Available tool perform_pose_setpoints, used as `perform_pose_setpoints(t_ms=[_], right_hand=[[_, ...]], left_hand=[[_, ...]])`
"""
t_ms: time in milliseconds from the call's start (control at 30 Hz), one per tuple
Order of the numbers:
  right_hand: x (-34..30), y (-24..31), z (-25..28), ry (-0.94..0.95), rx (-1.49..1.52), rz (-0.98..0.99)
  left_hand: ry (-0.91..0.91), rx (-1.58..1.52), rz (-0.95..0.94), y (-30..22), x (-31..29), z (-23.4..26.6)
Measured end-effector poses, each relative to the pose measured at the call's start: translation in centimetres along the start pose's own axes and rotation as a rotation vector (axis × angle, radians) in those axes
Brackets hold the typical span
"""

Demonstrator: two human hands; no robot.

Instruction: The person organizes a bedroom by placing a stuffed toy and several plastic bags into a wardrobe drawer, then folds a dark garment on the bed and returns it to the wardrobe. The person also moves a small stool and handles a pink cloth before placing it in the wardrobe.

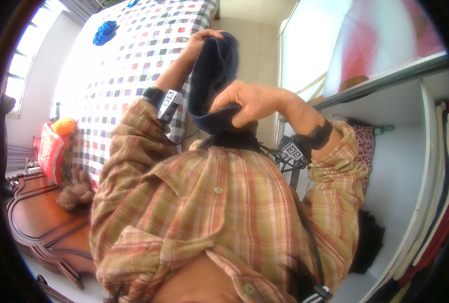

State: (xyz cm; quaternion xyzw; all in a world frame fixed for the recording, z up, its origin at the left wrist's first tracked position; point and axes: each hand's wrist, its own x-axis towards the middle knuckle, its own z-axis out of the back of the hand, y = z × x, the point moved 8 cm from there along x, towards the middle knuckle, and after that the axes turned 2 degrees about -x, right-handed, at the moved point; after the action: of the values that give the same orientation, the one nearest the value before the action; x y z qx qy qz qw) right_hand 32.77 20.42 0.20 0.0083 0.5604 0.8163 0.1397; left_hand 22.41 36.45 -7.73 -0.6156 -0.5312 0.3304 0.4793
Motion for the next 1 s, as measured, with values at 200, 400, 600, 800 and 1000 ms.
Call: perform_pose_setpoints(t_ms=[200, 400, 600, 800, 1000], right_hand=[[-2.5, -0.6, 7.2, -0.569, -0.602, -0.111], [-4.0, -3.2, 8.5, -0.764, -0.566, 0.044], [-5.4, -7.2, 11.0, -0.806, -0.295, -0.045], [-9.8, -5.0, 14.0, -1.082, -0.073, 0.012], [-9.8, -0.8, 13.1, -1.145, 0.013, 0.066]], left_hand=[[0.614, 0.383, 0.030, -1.4, -2.0, -7.1], [0.310, 0.380, 0.137, -1.2, -1.8, -7.3], [0.193, 0.033, 0.158, 1.9, -0.1, -4.2], [-0.328, -0.173, 0.645, 14.9, -5.6, 6.8], [-0.299, -0.371, 1.070, 22.6, -12.5, 3.5]])
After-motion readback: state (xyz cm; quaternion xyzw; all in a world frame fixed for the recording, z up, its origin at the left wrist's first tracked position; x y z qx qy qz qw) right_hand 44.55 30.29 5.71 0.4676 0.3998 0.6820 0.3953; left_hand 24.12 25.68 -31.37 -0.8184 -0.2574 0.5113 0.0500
